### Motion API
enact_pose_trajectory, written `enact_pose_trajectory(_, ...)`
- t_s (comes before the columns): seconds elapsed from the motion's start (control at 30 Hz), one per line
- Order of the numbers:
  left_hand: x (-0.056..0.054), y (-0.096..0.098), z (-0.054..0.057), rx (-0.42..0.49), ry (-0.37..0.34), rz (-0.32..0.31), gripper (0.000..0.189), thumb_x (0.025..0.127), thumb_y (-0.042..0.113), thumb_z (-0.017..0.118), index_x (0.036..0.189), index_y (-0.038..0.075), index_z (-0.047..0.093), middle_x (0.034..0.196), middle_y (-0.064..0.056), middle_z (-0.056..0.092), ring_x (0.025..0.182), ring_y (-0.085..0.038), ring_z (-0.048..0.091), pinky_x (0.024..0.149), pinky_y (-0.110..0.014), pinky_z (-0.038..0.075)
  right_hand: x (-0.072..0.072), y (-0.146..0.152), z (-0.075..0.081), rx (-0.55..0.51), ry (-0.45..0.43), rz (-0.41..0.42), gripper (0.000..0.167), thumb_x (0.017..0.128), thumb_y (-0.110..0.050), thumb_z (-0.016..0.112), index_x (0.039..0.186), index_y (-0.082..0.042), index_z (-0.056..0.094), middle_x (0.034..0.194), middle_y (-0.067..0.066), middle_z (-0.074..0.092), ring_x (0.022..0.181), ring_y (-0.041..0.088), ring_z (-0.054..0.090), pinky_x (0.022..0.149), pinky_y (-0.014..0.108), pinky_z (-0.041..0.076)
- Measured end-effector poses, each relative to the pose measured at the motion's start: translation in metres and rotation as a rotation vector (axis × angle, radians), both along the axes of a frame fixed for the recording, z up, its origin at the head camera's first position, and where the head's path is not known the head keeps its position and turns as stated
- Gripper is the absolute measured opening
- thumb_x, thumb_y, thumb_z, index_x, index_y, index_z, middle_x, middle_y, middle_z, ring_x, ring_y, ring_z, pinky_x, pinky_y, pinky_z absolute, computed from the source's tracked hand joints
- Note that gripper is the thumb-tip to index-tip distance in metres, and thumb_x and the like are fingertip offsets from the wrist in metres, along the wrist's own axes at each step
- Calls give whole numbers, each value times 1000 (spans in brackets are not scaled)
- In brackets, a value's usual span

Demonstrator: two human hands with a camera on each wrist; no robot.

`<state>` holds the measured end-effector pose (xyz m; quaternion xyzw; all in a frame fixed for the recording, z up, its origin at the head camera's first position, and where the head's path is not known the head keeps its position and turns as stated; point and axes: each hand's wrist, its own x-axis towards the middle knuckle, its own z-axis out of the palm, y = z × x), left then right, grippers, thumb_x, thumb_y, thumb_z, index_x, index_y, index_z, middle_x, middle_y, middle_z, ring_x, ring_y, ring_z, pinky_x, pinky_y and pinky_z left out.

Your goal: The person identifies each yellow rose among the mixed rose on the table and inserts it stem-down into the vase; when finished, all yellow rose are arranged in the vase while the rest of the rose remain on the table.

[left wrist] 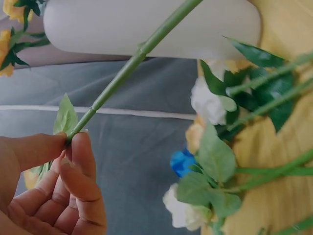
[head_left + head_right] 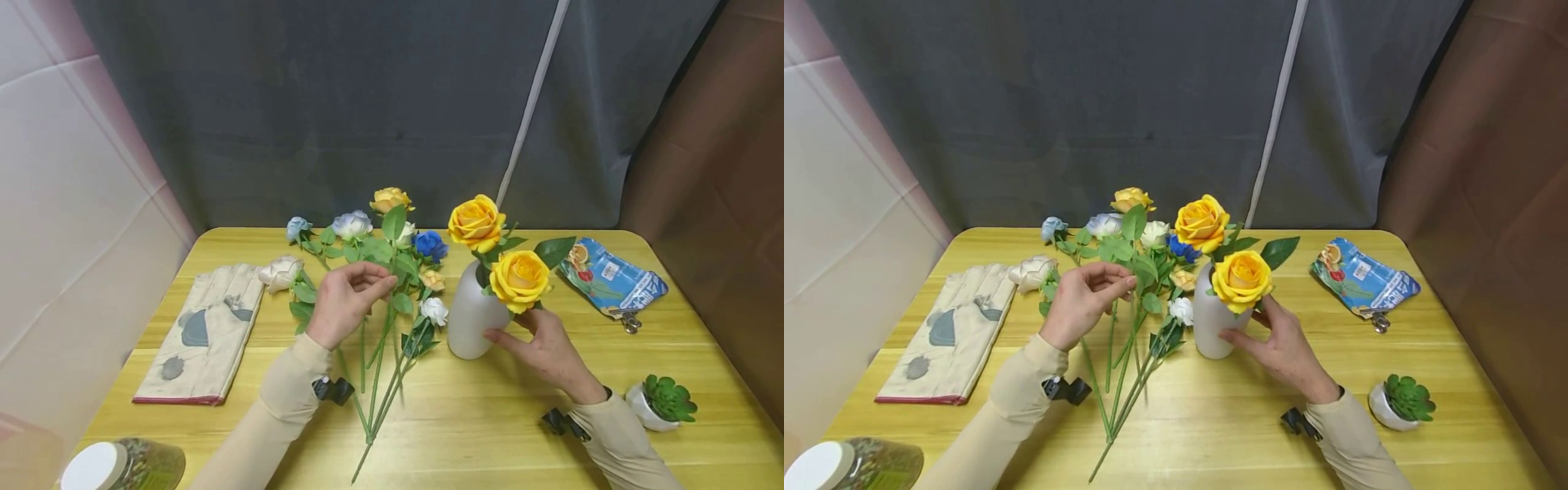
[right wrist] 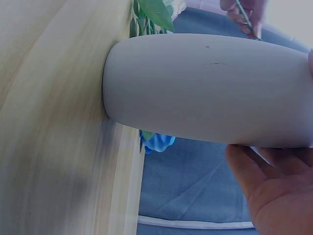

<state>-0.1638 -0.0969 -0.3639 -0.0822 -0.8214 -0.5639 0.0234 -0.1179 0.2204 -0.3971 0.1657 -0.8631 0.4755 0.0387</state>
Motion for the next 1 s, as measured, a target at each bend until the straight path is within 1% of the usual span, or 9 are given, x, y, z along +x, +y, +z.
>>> enact_pose_trajectory(0.07, 1, 3, 4, 29, 21, 0, 20, 94, 25, 77, 105, 7, 75, 92, -17, 76, 69, -12, 70, 55, -29, 55, 0, 0, 0, 0, -3, -1, 60, 93, -12, 77, 145, 1, 49, 145, 21, 57, 133, 38, 56, 104, 53, 51)
enact_pose_trajectory(0.27, 3, 11, 15, 135, 85, 17, 18, 94, 20, 78, 105, 7, 75, 93, -13, 77, 69, -11, 72, 53, -29, 53, 0, 0, 0, -3, -2, -1, 60, 93, -11, 77, 145, 1, 49, 146, 21, 57, 133, 38, 56, 104, 52, 52)
enact_pose_trajectory(0.37, 3, 15, 19, 216, 117, 17, 17, 93, 16, 77, 105, 5, 75, 94, -14, 77, 69, -10, 73, 52, -27, 52, 0, 0, -1, -3, 1, 0, 60, 93, -11, 77, 145, 1, 50, 145, 21, 57, 133, 38, 56, 104, 52, 52)
enact_pose_trajectory(0.5, 3, 21, 26, 328, 192, 25, 14, 93, 11, 77, 103, 1, 74, 90, -15, 77, 68, -11, 73, 51, -25, 51, 0, 0, -1, -3, 3, 0, 60, 93, -11, 77, 145, 1, 50, 145, 20, 58, 133, 38, 56, 104, 53, 52)
enact_pose_trajectory(0.6, 3, 25, 32, 396, 252, 47, 13, 93, 10, 76, 102, 1, 74, 85, -8, 77, 68, -12, 73, 50, -26, 51, 0, 0, -1, -5, 6, 2, 60, 93, -11, 77, 145, 1, 49, 145, 20, 57, 133, 38, 56, 104, 52, 52)
enact_pose_trajectory(0.7, 3, 30, 38, 470, 298, 76, 13, 93, 9, 76, 102, 0, 74, 82, -3, 77, 67, -13, 72, 49, -27, 52, 0, 0, -1, -6, 13, 5, 60, 92, -10, 77, 145, 1, 50, 145, 20, 57, 133, 38, 56, 103, 52, 52)
enact_pose_trajectory(0.9, 1, 38, 45, 598, 396, 129, 10, 93, 5, 75, 99, -3, 72, 81, -1, 76, 66, -11, 72, 47, -24, 51, 1, -1, 0, -4, 28, 6, 58, 92, -9, 77, 144, -1, 51, 144, 19, 59, 131, 38, 57, 102, 51, 53)
enact_pose_trajectory(1.0, 1, 41, 49, 668, 432, 144, 6, 93, 3, 74, 97, 0, 72, 82, 1, 75, 66, -11, 71, 46, -23, 50, 1, -2, 0, -9, 29, 7, 57, 92, -9, 77, 143, -1, 52, 143, 18, 60, 131, 38, 57, 102, 51, 53)
